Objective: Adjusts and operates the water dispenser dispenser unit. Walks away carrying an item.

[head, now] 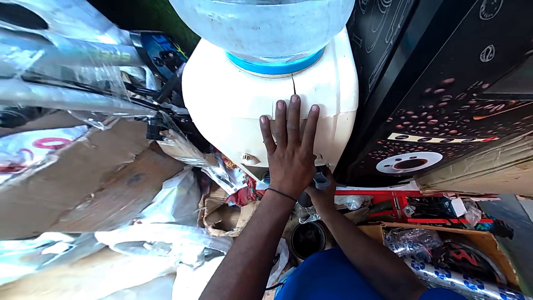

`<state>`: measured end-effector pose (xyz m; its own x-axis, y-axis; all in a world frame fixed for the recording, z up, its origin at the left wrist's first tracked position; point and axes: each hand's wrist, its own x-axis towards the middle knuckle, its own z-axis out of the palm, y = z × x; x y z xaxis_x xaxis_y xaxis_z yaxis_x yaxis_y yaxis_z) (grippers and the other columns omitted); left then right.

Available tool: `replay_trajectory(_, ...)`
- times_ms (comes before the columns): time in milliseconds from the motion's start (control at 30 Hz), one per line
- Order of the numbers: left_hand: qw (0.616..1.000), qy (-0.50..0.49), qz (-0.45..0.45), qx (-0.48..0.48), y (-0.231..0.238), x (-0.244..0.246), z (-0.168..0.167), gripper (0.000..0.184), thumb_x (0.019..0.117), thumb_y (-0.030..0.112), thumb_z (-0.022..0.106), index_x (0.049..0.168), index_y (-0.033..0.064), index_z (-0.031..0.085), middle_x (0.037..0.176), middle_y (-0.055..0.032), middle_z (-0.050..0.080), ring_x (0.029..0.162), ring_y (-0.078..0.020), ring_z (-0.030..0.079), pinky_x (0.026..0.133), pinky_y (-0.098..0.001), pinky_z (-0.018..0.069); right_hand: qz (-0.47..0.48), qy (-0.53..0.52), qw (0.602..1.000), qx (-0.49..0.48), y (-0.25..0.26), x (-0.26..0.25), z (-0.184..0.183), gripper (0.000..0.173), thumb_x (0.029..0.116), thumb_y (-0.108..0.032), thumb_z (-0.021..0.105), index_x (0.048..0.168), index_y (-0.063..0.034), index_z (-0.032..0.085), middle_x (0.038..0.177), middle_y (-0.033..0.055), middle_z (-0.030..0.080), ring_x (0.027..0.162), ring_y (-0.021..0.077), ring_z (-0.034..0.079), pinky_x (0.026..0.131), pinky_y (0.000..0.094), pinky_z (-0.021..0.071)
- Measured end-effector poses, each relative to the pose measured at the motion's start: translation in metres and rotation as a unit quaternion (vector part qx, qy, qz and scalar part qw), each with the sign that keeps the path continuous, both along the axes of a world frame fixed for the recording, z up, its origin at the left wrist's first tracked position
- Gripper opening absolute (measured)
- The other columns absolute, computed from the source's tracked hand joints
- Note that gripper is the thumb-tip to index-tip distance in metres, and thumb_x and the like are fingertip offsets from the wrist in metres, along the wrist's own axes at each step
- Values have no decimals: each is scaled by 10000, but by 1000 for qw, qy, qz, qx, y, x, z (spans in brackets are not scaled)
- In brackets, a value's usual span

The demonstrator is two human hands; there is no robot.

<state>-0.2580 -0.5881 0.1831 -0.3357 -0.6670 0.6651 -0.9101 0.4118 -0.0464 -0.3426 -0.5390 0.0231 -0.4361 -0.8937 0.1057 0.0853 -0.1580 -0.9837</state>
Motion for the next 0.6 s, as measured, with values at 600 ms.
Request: replay_trajectory(600, 1000, -6, 1, 8, 0, 0, 0, 1222, 642, 374, 903, 1636, 237, 206, 1705, -157, 146, 1578, -370, 83, 1227, -647, 0, -5, -10, 1000, -15, -5, 0, -6, 770, 618, -102, 921, 1310, -19, 594, 1127, 92, 704, 1021, 157, 695, 913, 354, 608)
